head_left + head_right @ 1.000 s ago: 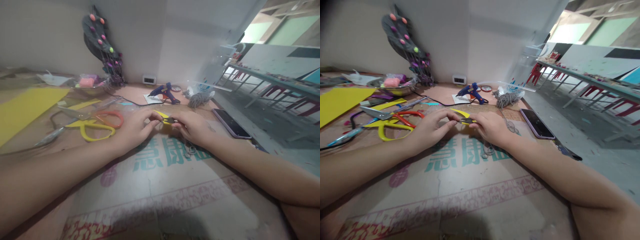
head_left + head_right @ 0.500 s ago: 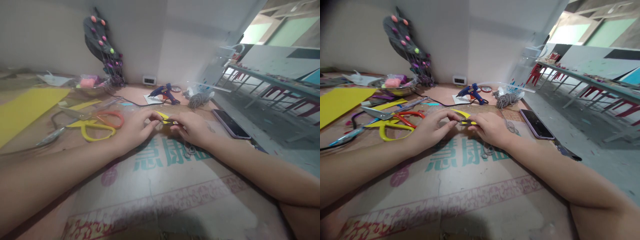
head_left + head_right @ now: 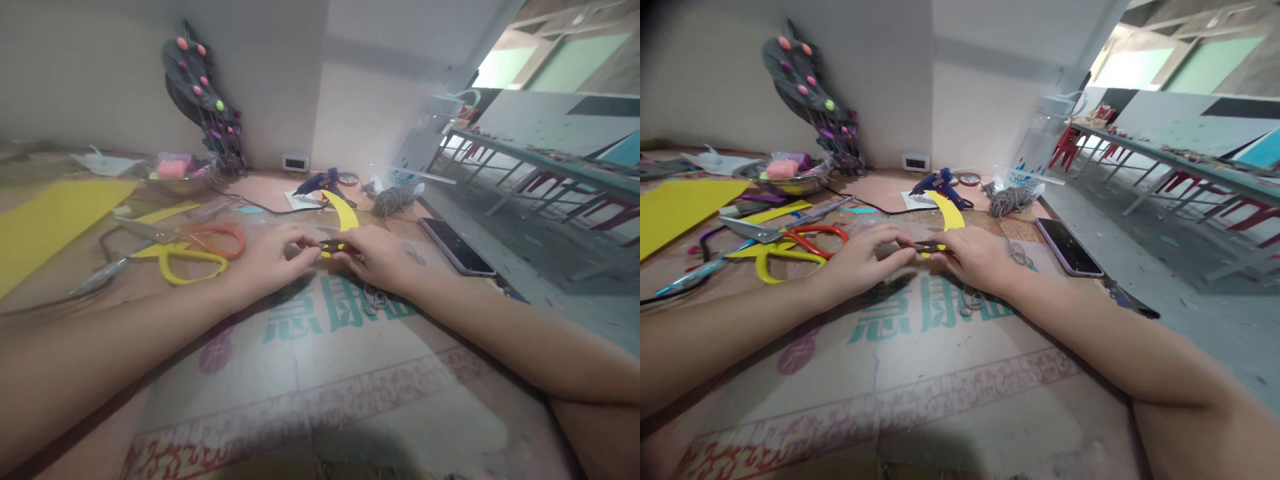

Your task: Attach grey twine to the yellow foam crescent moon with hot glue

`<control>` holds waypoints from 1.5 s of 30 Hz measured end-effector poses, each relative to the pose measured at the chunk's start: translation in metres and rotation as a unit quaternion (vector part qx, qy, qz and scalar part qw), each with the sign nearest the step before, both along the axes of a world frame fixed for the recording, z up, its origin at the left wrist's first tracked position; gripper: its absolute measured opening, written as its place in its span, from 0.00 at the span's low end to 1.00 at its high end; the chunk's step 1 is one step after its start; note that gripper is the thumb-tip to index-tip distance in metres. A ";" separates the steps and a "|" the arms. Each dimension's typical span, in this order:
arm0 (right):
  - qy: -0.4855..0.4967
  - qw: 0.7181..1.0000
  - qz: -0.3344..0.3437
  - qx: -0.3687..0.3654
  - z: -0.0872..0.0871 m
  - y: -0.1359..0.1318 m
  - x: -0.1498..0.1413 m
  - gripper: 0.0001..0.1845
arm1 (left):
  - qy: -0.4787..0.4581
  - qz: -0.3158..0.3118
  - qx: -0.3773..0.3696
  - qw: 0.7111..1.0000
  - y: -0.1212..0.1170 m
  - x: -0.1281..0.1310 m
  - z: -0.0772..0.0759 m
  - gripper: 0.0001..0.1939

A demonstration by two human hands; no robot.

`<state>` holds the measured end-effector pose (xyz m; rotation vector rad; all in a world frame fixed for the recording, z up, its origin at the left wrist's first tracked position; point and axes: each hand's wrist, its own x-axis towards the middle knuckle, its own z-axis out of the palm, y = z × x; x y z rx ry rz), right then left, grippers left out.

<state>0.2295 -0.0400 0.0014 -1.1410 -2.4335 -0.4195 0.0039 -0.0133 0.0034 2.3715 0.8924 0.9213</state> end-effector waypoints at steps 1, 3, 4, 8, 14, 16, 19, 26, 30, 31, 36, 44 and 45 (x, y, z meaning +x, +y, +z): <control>-0.005 1.000 0.004 0.000 0.000 0.000 -0.001 0.16 | 0.002 -0.004 0.004 1.000 0.000 0.000 0.000 0.10; -0.012 1.000 0.015 0.005 0.000 0.000 -0.002 0.16 | 0.005 -0.016 0.015 1.000 0.001 -0.001 -0.001 0.10; -0.014 1.000 0.019 0.008 0.000 0.000 -0.003 0.16 | 0.008 -0.020 0.019 1.000 0.002 -0.001 -0.001 0.10; -0.013 1.000 0.014 0.020 -0.002 0.000 -0.004 0.15 | 0.012 -0.012 0.027 0.999 0.004 -0.002 -0.004 0.10; 0.060 0.998 -0.027 -0.017 -0.004 0.000 -0.002 0.14 | -0.005 0.018 0.008 1.000 0.002 -0.001 0.001 0.10; 0.171 0.983 -0.053 -0.041 -0.006 0.003 0.000 0.16 | -0.009 0.020 0.003 1.000 0.002 -0.002 0.002 0.10; 0.344 0.934 -0.071 -0.067 -0.007 0.012 0.004 0.21 | -0.012 0.015 0.007 1.000 0.002 -0.002 0.001 0.10; 0.419 0.887 -0.093 -0.171 -0.004 0.020 0.004 0.10 | -0.021 -0.012 0.027 0.999 0.005 -0.003 -0.004 0.11; 0.480 0.853 -0.094 -0.183 -0.004 0.021 0.003 0.13 | -0.019 0.003 0.030 0.999 0.003 -0.003 -0.002 0.11; 0.500 0.840 -0.092 -0.188 -0.005 0.022 0.004 0.16 | -0.021 0.007 0.031 0.999 0.003 -0.003 -0.002 0.10; 0.533 0.801 -0.061 -0.266 -0.004 0.025 0.007 0.13 | -0.024 0.013 0.031 0.999 0.002 -0.003 -0.001 0.10; 0.486 0.833 -0.017 -0.264 -0.001 0.016 0.001 0.15 | -0.077 0.038 0.009 0.996 0.007 -0.003 -0.004 0.12; 0.481 0.836 -0.016 -0.264 -0.001 0.015 0.001 0.15 | -0.090 0.044 0.000 0.995 0.007 -0.003 -0.005 0.13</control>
